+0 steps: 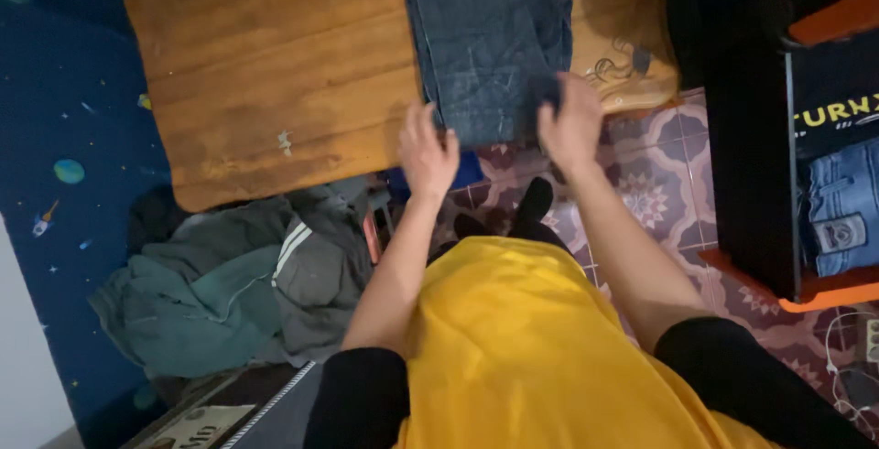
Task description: The person folds a pair of denim jeans on a wooden table and places them inside a drawer, then folds a pair of grey pants and puts them in the same drawer.
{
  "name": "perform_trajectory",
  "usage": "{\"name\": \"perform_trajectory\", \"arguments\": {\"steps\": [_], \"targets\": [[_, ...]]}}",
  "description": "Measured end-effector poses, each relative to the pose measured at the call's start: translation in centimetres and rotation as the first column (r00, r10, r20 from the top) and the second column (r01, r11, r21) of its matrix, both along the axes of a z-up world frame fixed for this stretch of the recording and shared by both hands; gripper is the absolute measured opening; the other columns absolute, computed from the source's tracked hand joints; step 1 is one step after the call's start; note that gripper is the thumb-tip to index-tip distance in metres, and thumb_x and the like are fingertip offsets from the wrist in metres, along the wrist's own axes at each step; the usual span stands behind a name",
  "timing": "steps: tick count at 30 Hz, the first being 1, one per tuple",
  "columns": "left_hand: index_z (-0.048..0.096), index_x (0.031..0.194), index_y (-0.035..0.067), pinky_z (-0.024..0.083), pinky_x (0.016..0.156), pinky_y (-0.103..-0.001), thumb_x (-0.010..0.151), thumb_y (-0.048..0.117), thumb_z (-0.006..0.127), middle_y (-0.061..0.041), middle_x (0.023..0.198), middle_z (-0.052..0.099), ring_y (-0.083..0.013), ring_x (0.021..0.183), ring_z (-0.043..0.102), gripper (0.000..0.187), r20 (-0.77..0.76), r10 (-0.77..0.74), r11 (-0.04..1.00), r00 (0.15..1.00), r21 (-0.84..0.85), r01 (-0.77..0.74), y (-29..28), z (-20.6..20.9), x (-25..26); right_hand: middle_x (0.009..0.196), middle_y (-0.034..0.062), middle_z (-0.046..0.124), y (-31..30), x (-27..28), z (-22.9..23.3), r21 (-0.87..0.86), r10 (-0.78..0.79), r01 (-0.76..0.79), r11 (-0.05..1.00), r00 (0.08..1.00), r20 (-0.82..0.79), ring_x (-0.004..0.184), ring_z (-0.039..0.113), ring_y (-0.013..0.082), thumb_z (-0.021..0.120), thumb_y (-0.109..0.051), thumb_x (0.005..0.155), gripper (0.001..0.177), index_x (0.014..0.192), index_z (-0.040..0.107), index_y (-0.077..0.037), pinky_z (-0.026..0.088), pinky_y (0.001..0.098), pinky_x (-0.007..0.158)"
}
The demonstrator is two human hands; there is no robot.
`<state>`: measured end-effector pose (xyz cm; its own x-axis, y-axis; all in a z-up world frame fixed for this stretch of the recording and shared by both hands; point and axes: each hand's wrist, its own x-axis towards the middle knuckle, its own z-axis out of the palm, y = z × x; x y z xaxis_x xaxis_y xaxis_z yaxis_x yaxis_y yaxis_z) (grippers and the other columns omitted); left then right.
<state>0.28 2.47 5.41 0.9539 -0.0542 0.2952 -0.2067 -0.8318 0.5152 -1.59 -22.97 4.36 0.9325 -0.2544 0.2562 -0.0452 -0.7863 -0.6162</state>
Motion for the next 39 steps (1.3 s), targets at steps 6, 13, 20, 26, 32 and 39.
{"name": "perform_trajectory", "arguments": {"steps": [6,13,20,26,32,39], "targets": [[0.043,0.155,0.022,0.018,0.126,-0.056,0.103,0.036,0.051,-0.006,0.169,0.029,-0.0273,0.157,0.024,0.055,-0.231,-0.182,0.924,0.956,0.293,0.247,-4.1,0.2,3.0,0.166,0.0108,0.033,5.3,4.0,1.4,-0.305,0.177,-0.267,0.914,0.940,-0.293,0.153,0.025,0.0318,0.052,-0.037,0.101,0.056,0.155,0.045,-0.023,0.017,0.0558,0.121],[0.040,0.157,0.032,0.017,0.125,-0.058,0.101,0.041,0.051,0.000,0.170,0.022,-0.0238,0.157,0.019,0.058,-0.350,-0.142,0.925,0.926,0.287,0.250,-1.7,-1.9,3.2,0.173,0.0063,0.023,1.7,3.7,-2.4,-0.264,0.006,-0.113,0.958,0.927,-0.374,0.159,0.018,0.0268,0.041,-0.039,0.105,0.066,0.165,0.029,-0.014,0.009,0.0539,0.127],[0.038,0.160,0.031,0.019,0.126,-0.056,0.103,0.042,0.050,0.001,0.171,0.022,-0.0196,0.157,0.021,0.060,-0.323,-0.177,0.905,0.930,0.318,0.282,-0.5,-2.2,2.9,0.172,0.0141,0.023,0.0,3.7,-4.7,-0.252,-0.067,-0.031,0.967,0.927,-0.370,0.158,0.019,0.0289,0.039,-0.041,0.108,0.068,0.164,0.026,-0.005,0.011,0.0527,0.128],[0.034,0.157,0.037,0.017,0.121,-0.051,0.075,0.053,0.076,-0.006,0.169,0.014,-0.0249,0.151,0.016,0.093,-0.553,-0.367,0.785,0.748,0.248,0.568,3.2,1.7,2.0,0.171,0.0141,0.026,-1.6,0.4,-1.3,-0.216,0.173,-0.250,0.944,0.931,-0.323,0.157,0.022,0.0361,0.054,-0.045,0.099,0.072,0.162,0.032,-0.018,0.016,0.0559,0.123],[0.053,0.147,0.029,0.034,0.121,-0.047,0.082,0.019,0.080,-0.003,0.163,0.034,-0.0243,0.151,0.032,0.071,-0.267,-0.414,0.872,0.870,0.157,0.463,3.8,-1.7,1.1,0.166,0.0048,0.034,-0.3,-1.8,0.4,-0.371,0.255,-0.392,0.842,0.895,-0.367,0.152,0.031,0.0317,0.071,-0.027,0.081,0.082,0.157,0.040,-0.033,0.026,0.0537,0.122],[0.070,0.125,0.014,0.045,0.116,-0.042,0.085,-0.001,0.072,-0.010,0.150,0.057,-0.0305,0.146,0.047,0.043,-0.122,-0.427,0.889,0.896,-0.235,0.392,4.1,-6.2,1.2,0.164,0.0054,0.041,-1.8,-1.2,-0.4,-0.327,0.312,-0.443,0.834,0.870,-0.383,0.145,0.041,0.0323,0.068,-0.009,0.080,0.076,0.152,0.052,-0.027,0.036,0.0481,0.116]]}}
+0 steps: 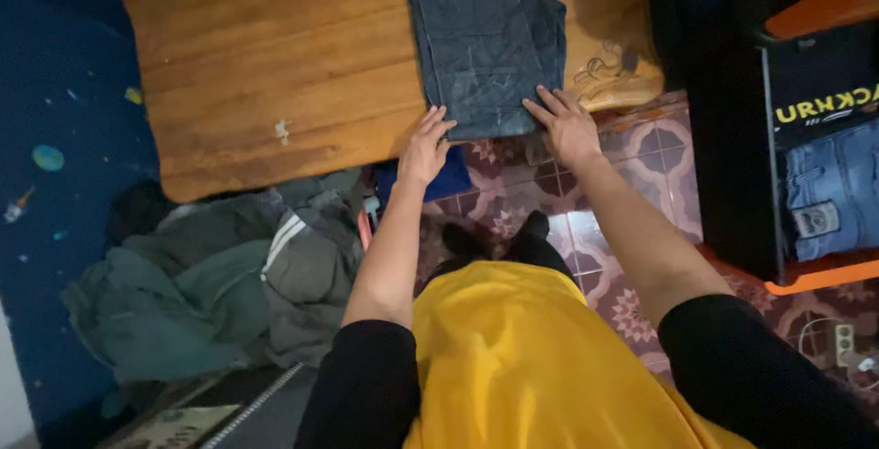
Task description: The person folds a pair of denim jeans on a wooden table and places them inside a drawer, then folds a pair of grey pants and puts them in the same drawer.
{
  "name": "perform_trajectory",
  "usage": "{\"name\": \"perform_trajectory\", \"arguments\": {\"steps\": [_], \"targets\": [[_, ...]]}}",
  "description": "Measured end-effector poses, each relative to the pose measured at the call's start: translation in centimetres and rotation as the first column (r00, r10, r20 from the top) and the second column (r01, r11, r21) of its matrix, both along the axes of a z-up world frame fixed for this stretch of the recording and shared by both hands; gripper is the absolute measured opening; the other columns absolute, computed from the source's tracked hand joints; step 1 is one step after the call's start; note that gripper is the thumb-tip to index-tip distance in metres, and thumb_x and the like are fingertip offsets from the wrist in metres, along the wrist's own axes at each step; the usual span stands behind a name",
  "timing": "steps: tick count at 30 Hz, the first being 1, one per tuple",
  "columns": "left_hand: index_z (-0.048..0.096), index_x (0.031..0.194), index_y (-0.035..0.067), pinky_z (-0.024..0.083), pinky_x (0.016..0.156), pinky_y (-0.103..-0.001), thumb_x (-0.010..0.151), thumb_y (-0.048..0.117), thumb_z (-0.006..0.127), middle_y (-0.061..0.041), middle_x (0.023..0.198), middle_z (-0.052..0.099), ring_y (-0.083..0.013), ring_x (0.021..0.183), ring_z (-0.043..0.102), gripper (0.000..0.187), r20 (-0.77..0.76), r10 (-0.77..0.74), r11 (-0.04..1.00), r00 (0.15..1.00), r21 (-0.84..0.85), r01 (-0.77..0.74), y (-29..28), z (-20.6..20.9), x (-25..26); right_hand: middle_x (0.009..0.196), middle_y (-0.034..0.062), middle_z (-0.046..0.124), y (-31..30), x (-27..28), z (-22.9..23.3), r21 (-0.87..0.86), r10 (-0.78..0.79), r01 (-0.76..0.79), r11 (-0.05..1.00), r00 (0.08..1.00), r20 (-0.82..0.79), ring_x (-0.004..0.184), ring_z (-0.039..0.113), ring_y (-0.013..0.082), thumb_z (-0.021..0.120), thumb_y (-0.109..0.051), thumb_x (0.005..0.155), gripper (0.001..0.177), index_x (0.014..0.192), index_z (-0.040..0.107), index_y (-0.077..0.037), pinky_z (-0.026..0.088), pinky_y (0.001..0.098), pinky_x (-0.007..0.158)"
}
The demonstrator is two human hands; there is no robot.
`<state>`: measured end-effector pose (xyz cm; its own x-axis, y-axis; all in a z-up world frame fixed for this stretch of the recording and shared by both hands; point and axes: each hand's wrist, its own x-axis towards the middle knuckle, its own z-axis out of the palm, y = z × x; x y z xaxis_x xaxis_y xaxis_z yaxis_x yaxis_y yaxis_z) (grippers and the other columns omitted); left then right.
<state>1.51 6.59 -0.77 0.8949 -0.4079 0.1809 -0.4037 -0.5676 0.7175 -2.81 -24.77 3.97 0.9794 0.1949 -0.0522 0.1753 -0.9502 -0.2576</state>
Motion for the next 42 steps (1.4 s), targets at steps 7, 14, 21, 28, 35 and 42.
{"name": "perform_trajectory", "arguments": {"steps": [7,14,21,28,35,42], "targets": [[0.068,0.125,0.006,0.052,0.101,-0.034,0.093,0.004,0.071,-0.015,0.136,0.068,-0.0245,0.135,0.059,0.032,-0.240,0.020,0.934,0.970,-0.342,-0.103,-0.1,4.3,-1.9,0.159,0.0152,0.050,-2.5,-2.3,1.3,0.491,-0.024,-0.089,0.867,0.975,0.219,0.145,0.044,0.0385,0.075,-0.006,0.076,0.058,0.133,0.068,-0.014,0.036,0.0477,0.122],[0.068,0.120,0.002,0.051,0.097,-0.026,0.097,0.009,0.074,-0.008,0.120,0.075,-0.0127,0.112,0.067,0.025,-0.160,0.055,0.862,0.986,-0.490,-0.128,-0.3,8.5,-2.7,0.159,0.0188,0.045,-4.1,0.3,4.0,0.696,0.036,-0.126,0.707,0.989,0.143,0.144,0.043,0.0388,0.086,-0.010,0.075,0.063,0.135,0.066,-0.010,0.035,0.0468,0.118],[0.070,0.112,0.001,0.050,0.079,-0.025,0.094,0.013,0.080,0.000,0.091,0.065,-0.0077,0.086,0.057,0.023,-0.205,0.166,0.880,0.965,-0.411,-0.239,0.4,10.3,-2.4,0.126,0.0046,0.071,-3.4,3.0,3.9,0.875,0.022,0.073,0.479,0.995,-0.095,0.115,0.064,0.0150,0.076,-0.010,0.091,0.042,0.130,0.063,-0.005,0.049,0.0304,0.104],[0.068,0.122,0.003,0.054,0.096,-0.028,0.084,0.003,0.085,-0.005,0.120,0.070,-0.0101,0.109,0.064,0.041,-0.293,-0.024,0.667,0.956,-0.717,-0.203,0.1,12.5,-3.4,0.102,-0.0026,0.073,-4.0,4.7,2.8,0.909,-0.032,0.263,0.325,0.963,-0.267,0.092,0.064,0.0095,0.073,-0.011,0.097,0.016,0.109,0.072,0.001,0.054,0.0277,0.084],[0.057,0.131,-0.001,0.047,0.099,-0.035,0.063,0.002,0.096,-0.012,0.120,0.068,-0.0181,0.113,0.060,0.079,-0.115,0.282,0.919,0.952,-0.254,-0.303,-0.2,8.2,-2.4,0.110,-0.0001,0.073,-4.9,5.9,1.4,0.948,0.074,0.235,0.213,0.964,-0.256,0.099,0.066,0.0098,0.072,-0.011,0.099,0.021,0.116,0.070,0.001,0.053,0.0277,0.092],[0.071,0.119,0.001,0.058,0.096,-0.035,0.092,0.017,0.085,-0.005,0.114,0.076,-0.0169,0.105,0.070,0.034,-0.370,0.146,0.787,0.917,-0.519,-0.334,-2.3,1.8,2.0,0.114,0.0010,0.074,-4.8,8.5,5.3,0.876,0.075,0.245,0.415,0.951,-0.301,0.103,0.066,0.0111,0.072,-0.015,0.099,0.025,0.120,0.068,0.000,0.053,0.0294,0.096]]}}
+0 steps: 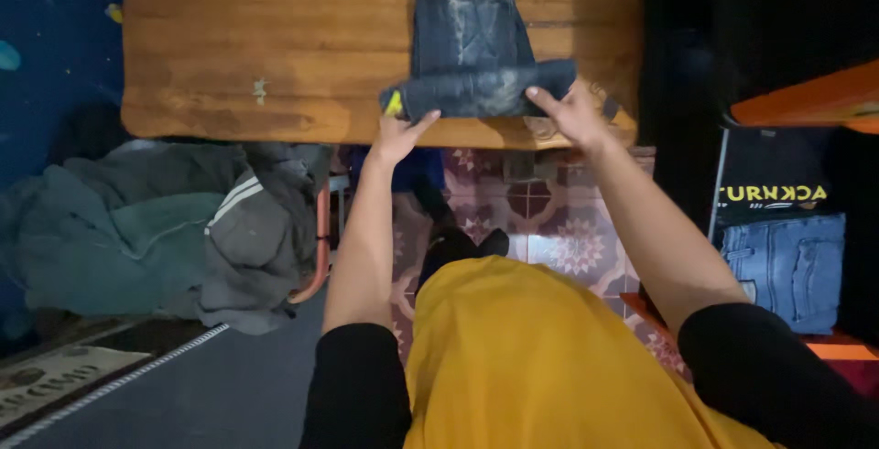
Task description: The person folds a pair of denim jeans on a wooden table and places them inside a drawer, then folds a pair of grey pants and puts them in the same drawer.
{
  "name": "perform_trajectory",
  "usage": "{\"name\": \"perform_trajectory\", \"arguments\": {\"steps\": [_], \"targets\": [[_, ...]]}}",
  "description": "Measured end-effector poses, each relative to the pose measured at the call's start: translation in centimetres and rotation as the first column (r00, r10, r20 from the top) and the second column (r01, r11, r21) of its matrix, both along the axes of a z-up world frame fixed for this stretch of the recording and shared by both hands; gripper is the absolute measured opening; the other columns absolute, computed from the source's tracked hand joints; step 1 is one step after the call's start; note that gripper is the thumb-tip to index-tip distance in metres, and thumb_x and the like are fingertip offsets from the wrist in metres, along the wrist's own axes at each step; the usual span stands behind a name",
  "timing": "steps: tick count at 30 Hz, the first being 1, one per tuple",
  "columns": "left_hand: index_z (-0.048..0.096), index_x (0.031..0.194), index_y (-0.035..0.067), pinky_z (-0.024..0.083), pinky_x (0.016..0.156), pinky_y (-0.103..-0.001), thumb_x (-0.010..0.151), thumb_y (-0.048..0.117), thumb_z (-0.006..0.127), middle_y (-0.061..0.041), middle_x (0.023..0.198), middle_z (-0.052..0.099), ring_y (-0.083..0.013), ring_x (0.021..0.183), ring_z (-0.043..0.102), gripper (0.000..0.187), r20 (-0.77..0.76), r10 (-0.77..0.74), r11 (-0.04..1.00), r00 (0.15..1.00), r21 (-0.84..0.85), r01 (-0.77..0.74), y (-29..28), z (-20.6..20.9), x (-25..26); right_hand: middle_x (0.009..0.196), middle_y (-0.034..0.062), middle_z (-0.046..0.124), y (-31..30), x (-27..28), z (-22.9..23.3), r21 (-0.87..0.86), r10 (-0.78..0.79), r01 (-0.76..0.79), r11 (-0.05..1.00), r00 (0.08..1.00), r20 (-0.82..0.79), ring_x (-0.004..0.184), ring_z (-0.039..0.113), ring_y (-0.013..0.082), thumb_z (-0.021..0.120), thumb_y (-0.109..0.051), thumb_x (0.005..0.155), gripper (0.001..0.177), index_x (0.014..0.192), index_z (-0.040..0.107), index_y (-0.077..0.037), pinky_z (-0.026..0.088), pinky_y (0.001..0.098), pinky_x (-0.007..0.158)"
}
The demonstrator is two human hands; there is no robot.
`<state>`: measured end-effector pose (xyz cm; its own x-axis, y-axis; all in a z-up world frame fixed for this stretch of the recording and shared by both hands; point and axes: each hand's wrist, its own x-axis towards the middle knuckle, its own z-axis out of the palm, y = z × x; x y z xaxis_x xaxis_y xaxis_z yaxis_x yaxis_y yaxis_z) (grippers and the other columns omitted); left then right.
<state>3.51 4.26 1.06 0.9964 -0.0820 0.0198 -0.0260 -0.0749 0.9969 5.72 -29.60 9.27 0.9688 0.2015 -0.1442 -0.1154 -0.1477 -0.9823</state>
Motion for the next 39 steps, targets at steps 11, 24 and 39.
{"name": "perform_trajectory", "arguments": {"steps": [11,24,39], "targets": [[0.069,0.118,0.001,0.056,0.089,-0.033,0.095,0.030,0.075,-0.010,0.106,0.077,-0.0169,0.100,0.073,0.038,-0.070,0.168,0.977,0.983,0.142,-0.157,-1.1,-1.5,5.4,0.113,0.0068,0.072,0.8,4.1,-3.5,-0.117,0.031,-0.056,0.991,0.978,-0.206,0.100,0.066,0.0151,0.076,-0.024,0.093,0.042,0.124,0.068,0.003,0.053,0.0323,0.091],[0.071,0.120,0.001,0.056,0.089,-0.036,0.092,0.040,0.074,-0.012,0.106,0.078,-0.0198,0.099,0.072,0.048,-0.225,0.068,0.993,0.972,0.111,-0.043,0.3,-4.9,9.9,0.114,0.0098,0.074,4.6,9.4,-9.4,-0.218,-0.339,0.310,0.925,0.934,-0.112,0.103,0.068,0.0187,0.063,-0.028,0.104,0.036,0.127,0.066,-0.001,0.053,0.0350,0.091],[0.050,0.142,0.005,0.047,0.102,-0.049,0.095,0.049,0.065,-0.024,0.125,0.066,-0.0420,0.118,0.063,0.066,-0.155,0.486,0.810,0.860,0.449,-0.377,-2.2,-2.3,9.8,0.125,0.0157,0.070,2.6,11.4,-10.7,-0.181,-0.521,0.500,0.847,0.849,-0.093,0.115,0.065,0.0236,0.055,-0.038,0.112,0.047,0.129,0.065,0.004,0.049,0.0367,0.101]]}}
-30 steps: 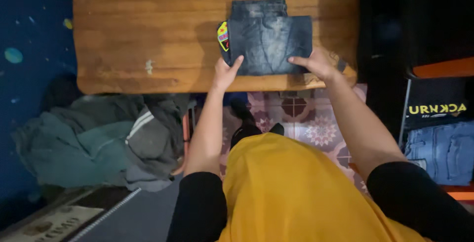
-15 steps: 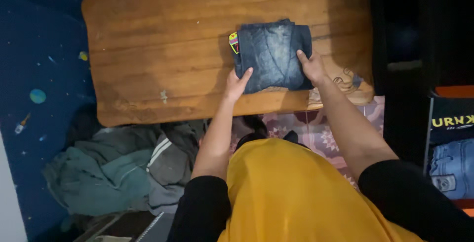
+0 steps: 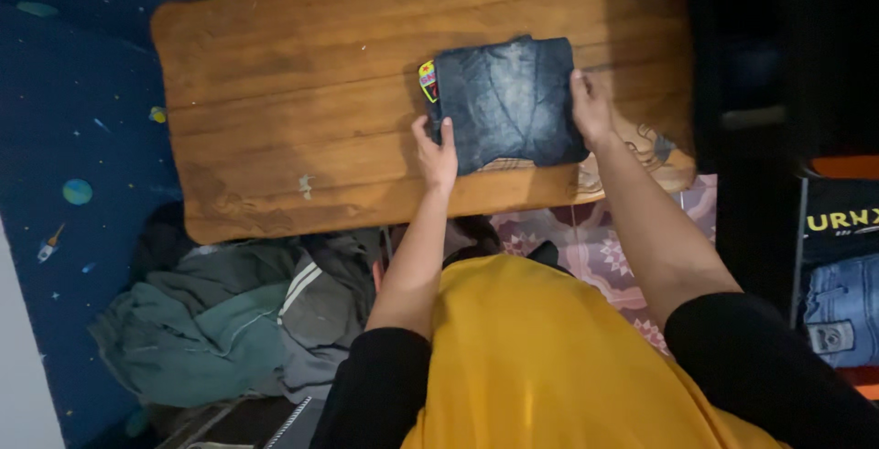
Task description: The person folds a pair of denim jeans on a wooden table and places them inside a drawer, then folds a pair of grey pants and puts them in the same drawer.
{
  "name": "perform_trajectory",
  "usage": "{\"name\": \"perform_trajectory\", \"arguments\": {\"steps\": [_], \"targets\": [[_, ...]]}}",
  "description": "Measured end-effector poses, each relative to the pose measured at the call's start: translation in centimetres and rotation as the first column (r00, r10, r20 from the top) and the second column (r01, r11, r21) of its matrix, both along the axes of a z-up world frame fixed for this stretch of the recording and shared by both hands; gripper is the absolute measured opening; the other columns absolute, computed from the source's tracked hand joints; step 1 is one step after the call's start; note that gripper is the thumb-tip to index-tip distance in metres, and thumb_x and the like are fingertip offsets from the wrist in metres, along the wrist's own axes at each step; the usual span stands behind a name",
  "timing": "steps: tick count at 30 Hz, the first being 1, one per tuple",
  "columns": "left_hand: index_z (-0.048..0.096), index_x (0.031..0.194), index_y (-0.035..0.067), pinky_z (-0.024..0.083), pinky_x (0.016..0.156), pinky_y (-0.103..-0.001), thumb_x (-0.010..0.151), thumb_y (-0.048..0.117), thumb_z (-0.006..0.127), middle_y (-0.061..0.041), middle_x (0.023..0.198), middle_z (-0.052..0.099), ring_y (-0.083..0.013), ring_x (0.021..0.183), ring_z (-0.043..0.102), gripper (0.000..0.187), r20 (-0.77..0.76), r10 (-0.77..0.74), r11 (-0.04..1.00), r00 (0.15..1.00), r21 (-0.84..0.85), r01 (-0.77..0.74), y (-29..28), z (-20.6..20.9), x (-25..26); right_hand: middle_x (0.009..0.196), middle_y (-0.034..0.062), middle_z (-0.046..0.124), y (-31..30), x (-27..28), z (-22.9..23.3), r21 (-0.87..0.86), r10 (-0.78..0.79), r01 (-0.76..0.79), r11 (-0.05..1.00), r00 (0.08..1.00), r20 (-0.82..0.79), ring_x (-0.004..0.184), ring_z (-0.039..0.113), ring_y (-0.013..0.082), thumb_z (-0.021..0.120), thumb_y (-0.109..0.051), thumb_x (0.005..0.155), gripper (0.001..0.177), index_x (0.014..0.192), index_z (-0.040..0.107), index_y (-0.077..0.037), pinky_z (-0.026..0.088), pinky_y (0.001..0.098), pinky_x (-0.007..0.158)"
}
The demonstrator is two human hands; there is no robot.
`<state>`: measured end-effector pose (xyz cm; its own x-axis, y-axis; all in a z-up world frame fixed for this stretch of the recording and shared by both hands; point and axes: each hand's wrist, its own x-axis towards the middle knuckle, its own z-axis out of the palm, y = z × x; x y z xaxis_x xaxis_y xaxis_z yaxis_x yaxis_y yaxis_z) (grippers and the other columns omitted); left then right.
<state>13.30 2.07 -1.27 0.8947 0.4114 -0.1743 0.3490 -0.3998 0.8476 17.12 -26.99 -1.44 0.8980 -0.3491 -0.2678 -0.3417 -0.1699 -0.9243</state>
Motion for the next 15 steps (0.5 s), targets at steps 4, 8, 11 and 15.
{"name": "perform_trajectory", "arguments": {"steps": [4,8,11,15], "targets": [[0.049,0.147,0.010,0.039,0.107,-0.055,0.094,0.041,0.066,-0.023,0.135,0.056,-0.0416,0.127,0.051,0.064,0.026,-0.045,0.915,0.999,0.402,0.031,0.1,5.2,-2.4,0.128,0.0219,0.065,-0.9,-3.7,4.2,-0.369,-0.014,0.096,0.924,0.976,0.219,0.118,0.064,0.0326,0.049,-0.027,0.109,0.042,0.138,0.054,0.003,0.049,0.0417,0.103],[0.052,0.146,0.018,0.021,0.128,-0.061,0.100,0.030,0.063,-0.013,0.161,0.041,-0.0326,0.155,0.033,0.049,0.091,-0.415,0.663,0.905,0.711,0.233,-1.8,7.0,-3.7,0.146,0.0189,0.054,4.4,-8.9,8.4,-0.583,0.316,-0.145,0.799,0.927,0.203,0.139,0.048,0.0358,0.056,-0.021,0.101,0.043,0.142,0.054,-0.009,0.038,0.0502,0.121],[0.050,0.154,0.027,0.016,0.130,-0.060,0.105,0.034,0.055,-0.009,0.169,0.033,-0.0324,0.159,0.024,0.050,0.038,-0.638,0.549,0.769,0.723,0.419,-4.3,7.4,-4.0,0.164,0.0136,0.035,7.8,-9.1,8.5,-0.841,0.581,-0.353,0.410,0.812,-0.058,0.154,0.027,0.0350,0.052,-0.034,0.102,0.054,0.154,0.047,-0.021,0.016,0.0575,0.123],[0.042,0.154,0.032,0.007,0.122,-0.068,0.100,0.041,0.048,0.001,0.168,0.023,-0.0279,0.156,0.018,0.056,-0.249,-0.507,0.534,0.826,0.661,0.527,-3.5,6.7,-3.1,0.169,0.0111,0.023,5.9,-7.1,6.5,-0.820,0.505,-0.463,0.336,0.824,-0.258,0.153,0.018,0.0349,0.040,-0.042,0.105,0.057,0.159,0.033,-0.028,0.010,0.0568,0.123]]}}
